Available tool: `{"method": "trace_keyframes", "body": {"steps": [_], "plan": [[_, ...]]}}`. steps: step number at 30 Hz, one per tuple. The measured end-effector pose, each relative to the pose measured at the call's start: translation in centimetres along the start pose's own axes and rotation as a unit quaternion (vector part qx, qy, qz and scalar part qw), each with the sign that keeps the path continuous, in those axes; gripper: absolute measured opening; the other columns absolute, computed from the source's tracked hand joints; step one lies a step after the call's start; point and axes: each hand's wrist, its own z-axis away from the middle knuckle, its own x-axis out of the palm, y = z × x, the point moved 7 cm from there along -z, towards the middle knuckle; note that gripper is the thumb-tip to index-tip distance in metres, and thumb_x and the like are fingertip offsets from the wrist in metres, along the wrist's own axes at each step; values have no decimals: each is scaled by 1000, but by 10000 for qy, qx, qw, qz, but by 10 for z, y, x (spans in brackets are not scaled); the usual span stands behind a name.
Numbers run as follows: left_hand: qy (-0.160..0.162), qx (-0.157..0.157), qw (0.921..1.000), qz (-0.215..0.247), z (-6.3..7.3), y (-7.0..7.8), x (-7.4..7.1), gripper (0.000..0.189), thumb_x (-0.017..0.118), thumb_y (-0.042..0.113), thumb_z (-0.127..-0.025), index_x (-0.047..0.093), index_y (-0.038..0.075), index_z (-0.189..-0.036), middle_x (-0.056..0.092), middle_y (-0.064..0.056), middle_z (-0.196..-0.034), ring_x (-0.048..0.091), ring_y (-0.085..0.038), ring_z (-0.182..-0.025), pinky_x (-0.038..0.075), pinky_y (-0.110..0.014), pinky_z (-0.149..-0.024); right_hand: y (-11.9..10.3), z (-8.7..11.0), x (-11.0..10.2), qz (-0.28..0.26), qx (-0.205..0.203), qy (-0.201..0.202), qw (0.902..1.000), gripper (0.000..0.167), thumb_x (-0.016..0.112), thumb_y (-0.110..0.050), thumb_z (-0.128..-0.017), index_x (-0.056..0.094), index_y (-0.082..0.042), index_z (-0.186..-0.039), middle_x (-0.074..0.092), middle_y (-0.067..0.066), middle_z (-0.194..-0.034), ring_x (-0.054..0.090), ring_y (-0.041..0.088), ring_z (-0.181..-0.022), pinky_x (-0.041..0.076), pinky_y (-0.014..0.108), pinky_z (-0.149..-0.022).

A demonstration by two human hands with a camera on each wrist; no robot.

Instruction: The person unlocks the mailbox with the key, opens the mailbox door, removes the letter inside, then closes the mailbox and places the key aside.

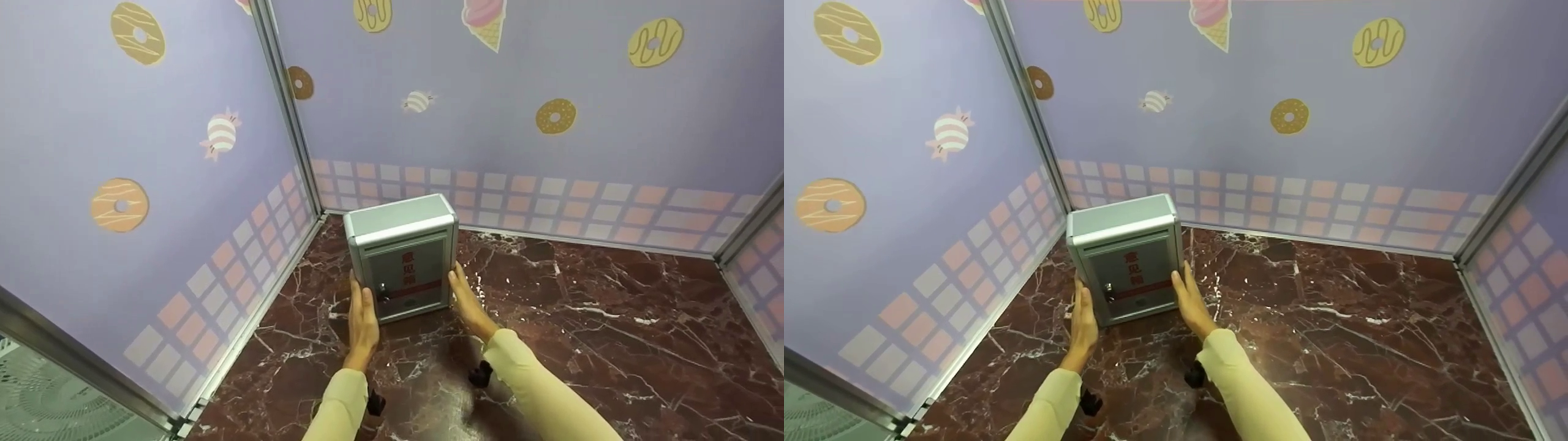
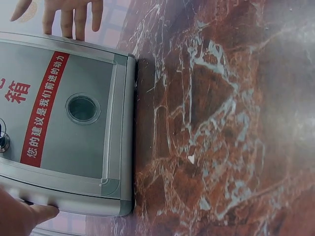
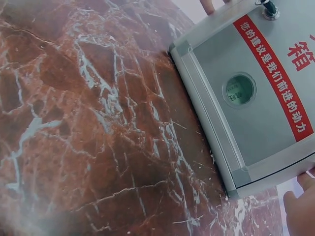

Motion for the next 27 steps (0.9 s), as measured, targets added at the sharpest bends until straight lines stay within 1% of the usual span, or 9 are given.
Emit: {"method": "trace_keyframes", "body": {"steps": [6,9,11,13,16,18,20,23,27], "plan": [[-171,-33,9998,39,1,3,10,66,22,46,-107,12,5,-158,13,-12,-161,18,-31,-145,16,-44,-116,-4,13,-12,367,-73,268,9989,61,26,-30,-108,3,0,-156,1,23,-161,1,39,-146,4,57,-114],[-275,-89,9995,119,1,4,15,67,21,47,-106,11,4,-157,12,-13,-162,15,-30,-146,13,-43,-117,-2,18,-16,296,-96,290,9991,61,25,-31,-109,2,-1,-156,1,22,-161,2,38,-146,7,58,-114],[-320,-94,9993,147,2,5,19,68,21,47,-106,11,4,-157,12,-13,-162,15,-30,-146,12,-42,-117,1,21,-19,146,-100,261,9995,60,24,-31,-109,1,-2,-157,0,21,-161,3,38,-146,11,60,-113],[-346,-71,9992,169,3,6,22,66,22,47,-107,11,7,-158,12,-11,-162,15,-28,-146,13,-41,-117,4,24,-22,41,-120,284,9995,60,24,-30,-109,1,-2,-157,0,20,-161,5,39,-145,15,62,-112],[-368,-14,9991,196,4,8,27,64,23,46,-107,11,10,-158,13,-7,-162,18,-27,-145,15,-40,-117,6,28,-27,74,-185,388,9990,59,24,-29,-109,2,-1,-156,0,21,-161,4,39,-145,13,61,-112],[-391,3,9990,226,4,9,30,63,24,45,-107,12,11,-158,14,-6,-162,19,-27,-145,16,-41,-116,6,31,-32,206,-197,510,9983,59,24,-29,-109,3,0,-156,1,21,-161,3,37,-146,9,57,-114],[-402,47,9988,280,4,10,34,63,24,44,-107,13,9,-158,15,-8,-161,19,-28,-145,16,-43,-116,5,34,-35,280,-240,600,9975,59,24,-29,-109,4,1,-156,2,21,-161,2,36,-146,5,54,-115],[-402,109,9985,367,5,12,39,63,25,43,-107,15,6,-157,16,-11,-161,19,-29,-145,15,-43,-117,3,38,-40,331,-284,678,9967,59,24,-30,-109,5,1,-156,3,21,-161,1,34,-146,3,52,-116],[-443,176,9978,462,6,14,44,60,26,39,-108,14,9,-158,17,-9,-161,19,-28,-145,15,-42,-116,1,43,-45,400,-278,763,9959,60,23,-31,-109,6,1,-156,4,21,-161,2,34,-147,3,52,-116]]}}
